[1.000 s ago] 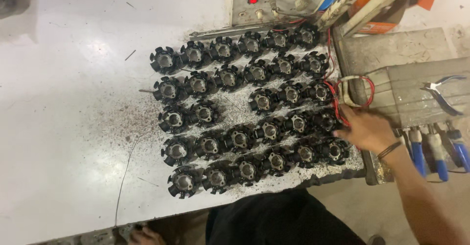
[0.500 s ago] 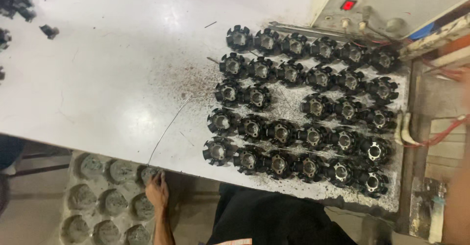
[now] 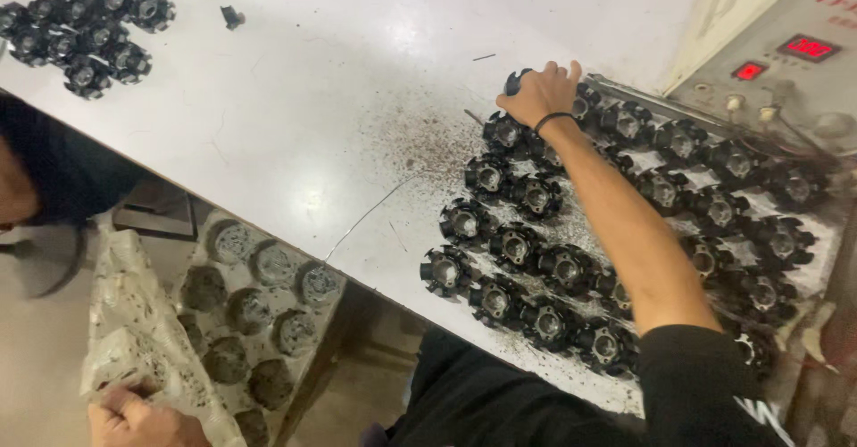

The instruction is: The person cleans the hubs of black plastic impeller rotors arranged on the bench using a small blade tool, then touches each impeller with a red probe connected to a digital testing device, and finally arranges the impellers into molded trays.

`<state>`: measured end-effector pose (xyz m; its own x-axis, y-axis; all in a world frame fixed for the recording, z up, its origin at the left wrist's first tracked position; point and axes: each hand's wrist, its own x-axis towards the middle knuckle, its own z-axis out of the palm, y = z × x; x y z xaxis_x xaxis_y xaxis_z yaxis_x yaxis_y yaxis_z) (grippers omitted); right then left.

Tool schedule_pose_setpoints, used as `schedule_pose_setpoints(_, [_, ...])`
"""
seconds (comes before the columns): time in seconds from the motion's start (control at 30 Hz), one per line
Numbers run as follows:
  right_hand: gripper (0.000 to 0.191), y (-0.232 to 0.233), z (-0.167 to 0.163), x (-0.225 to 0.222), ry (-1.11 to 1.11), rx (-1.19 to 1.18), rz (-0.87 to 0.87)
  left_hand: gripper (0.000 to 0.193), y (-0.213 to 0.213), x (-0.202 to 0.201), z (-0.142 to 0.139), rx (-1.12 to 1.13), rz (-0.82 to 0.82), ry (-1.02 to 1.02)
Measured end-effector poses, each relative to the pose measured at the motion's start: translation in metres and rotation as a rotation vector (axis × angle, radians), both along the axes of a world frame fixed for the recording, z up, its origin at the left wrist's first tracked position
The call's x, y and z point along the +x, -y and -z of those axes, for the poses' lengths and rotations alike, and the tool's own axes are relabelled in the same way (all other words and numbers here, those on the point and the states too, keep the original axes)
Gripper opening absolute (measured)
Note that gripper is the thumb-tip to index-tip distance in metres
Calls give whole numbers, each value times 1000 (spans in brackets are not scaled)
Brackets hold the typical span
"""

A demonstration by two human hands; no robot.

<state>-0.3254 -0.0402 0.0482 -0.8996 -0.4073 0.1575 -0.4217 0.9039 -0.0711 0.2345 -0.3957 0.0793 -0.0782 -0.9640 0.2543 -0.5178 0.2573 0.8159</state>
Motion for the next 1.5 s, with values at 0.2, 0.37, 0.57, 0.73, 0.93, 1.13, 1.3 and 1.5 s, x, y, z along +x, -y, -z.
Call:
schedule_pose_setpoints(0.2, [54, 10, 25, 62, 120, -101, -77, 28, -7, -41, -32, -451, 40, 157])
schedule_pose_setpoints(0.37, [55, 27, -3, 57, 171, 132, -57, 9, -27, -108, -49, -452, 562, 93])
schedule_pose_setpoints(0.57, [25, 36, -39, 48, 850, -1003, -64, 16, -144, -298, 5, -476, 1110, 162])
schedule_pose_setpoints(0.73, [43, 58, -25, 83, 79, -651, -594, 22, -213, -353, 43, -597, 1237, 466])
schedule_pose_setpoints(0.93, [59, 68, -43, 81, 226, -135, -490, 63, -207, -309, 42, -764, 1333, 291])
schedule_pose_setpoints(1.13, [64, 126, -17, 45, 313, -12, -339, 47, -213, -330, 35, -597, 1437, 516])
schedule_pose_setpoints(1.3, [35, 70, 2, 14, 508, -388, -336, 39, -218, -352, 47, -738, 1333, 444])
schedule_pose_setpoints(1.5, [71, -57, 28, 11, -193, 42, 51, 37, -218, -368, 63, -772, 1357, 369])
